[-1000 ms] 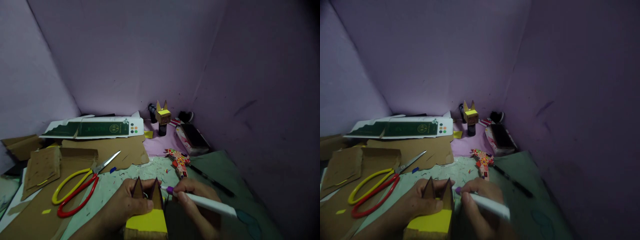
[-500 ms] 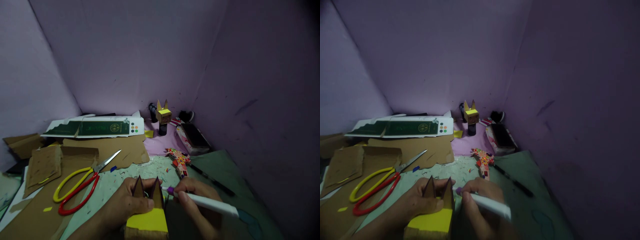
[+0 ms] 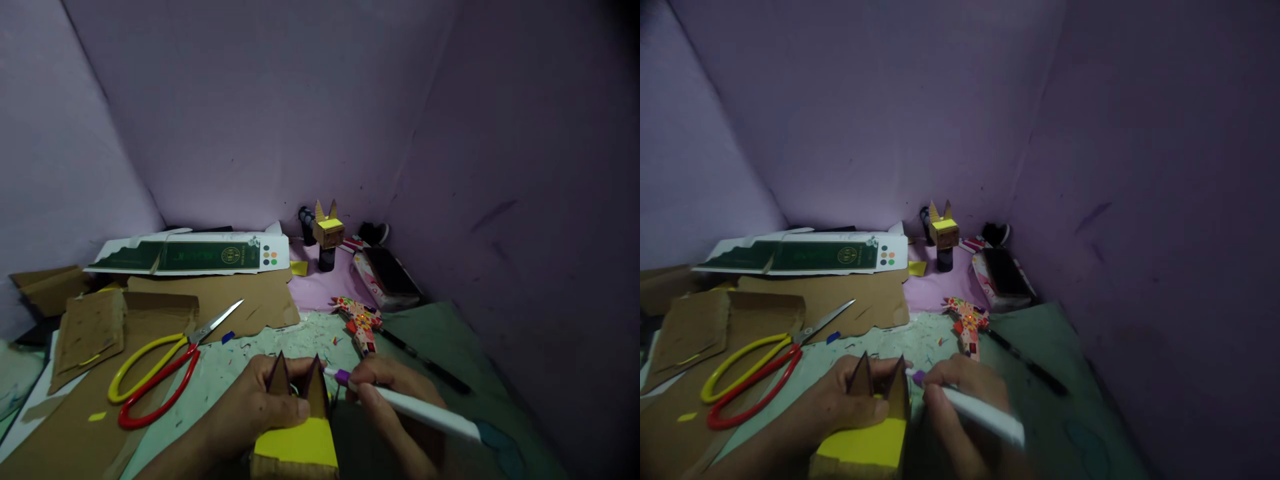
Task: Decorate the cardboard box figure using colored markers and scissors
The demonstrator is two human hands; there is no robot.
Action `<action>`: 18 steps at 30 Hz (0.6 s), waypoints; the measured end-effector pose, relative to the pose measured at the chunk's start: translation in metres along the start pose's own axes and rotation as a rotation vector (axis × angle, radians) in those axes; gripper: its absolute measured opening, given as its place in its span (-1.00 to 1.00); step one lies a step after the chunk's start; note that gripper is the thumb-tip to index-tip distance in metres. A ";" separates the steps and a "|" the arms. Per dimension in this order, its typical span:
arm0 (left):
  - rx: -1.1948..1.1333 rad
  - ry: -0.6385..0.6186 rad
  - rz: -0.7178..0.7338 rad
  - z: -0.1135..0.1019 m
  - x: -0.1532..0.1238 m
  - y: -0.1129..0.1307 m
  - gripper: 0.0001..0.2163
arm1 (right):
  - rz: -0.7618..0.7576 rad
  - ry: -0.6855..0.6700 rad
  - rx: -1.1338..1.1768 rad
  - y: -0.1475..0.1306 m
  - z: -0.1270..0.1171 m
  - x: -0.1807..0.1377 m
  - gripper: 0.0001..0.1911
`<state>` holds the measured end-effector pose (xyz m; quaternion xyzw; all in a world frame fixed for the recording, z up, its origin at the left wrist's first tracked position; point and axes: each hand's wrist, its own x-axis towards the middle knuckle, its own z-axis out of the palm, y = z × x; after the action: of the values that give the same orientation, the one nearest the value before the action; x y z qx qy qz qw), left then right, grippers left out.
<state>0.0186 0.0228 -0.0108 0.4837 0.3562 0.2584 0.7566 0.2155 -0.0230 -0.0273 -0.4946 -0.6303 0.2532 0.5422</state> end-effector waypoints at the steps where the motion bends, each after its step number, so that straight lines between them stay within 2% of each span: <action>1: -0.006 -0.009 0.000 0.000 0.000 0.000 -0.56 | 0.003 0.022 0.007 0.001 0.001 -0.001 -0.70; 4: -0.034 -0.002 0.003 -0.001 0.001 -0.002 -0.60 | -0.010 0.041 0.022 0.004 0.001 -0.002 -0.68; 8: -0.030 0.016 0.008 -0.001 0.001 -0.004 -0.61 | -0.037 -0.017 -0.004 0.005 0.000 0.001 -0.63; 14: -0.051 -0.042 0.011 -0.001 0.001 -0.004 -0.57 | -0.068 0.006 -0.065 0.004 0.001 0.005 -0.63; 18: -0.078 -0.066 0.019 -0.002 0.002 -0.006 -0.60 | -0.080 0.026 0.017 0.005 0.002 0.006 -0.62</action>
<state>0.0184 0.0229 -0.0175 0.4654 0.3162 0.2634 0.7836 0.2162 -0.0150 -0.0296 -0.4675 -0.6405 0.2301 0.5641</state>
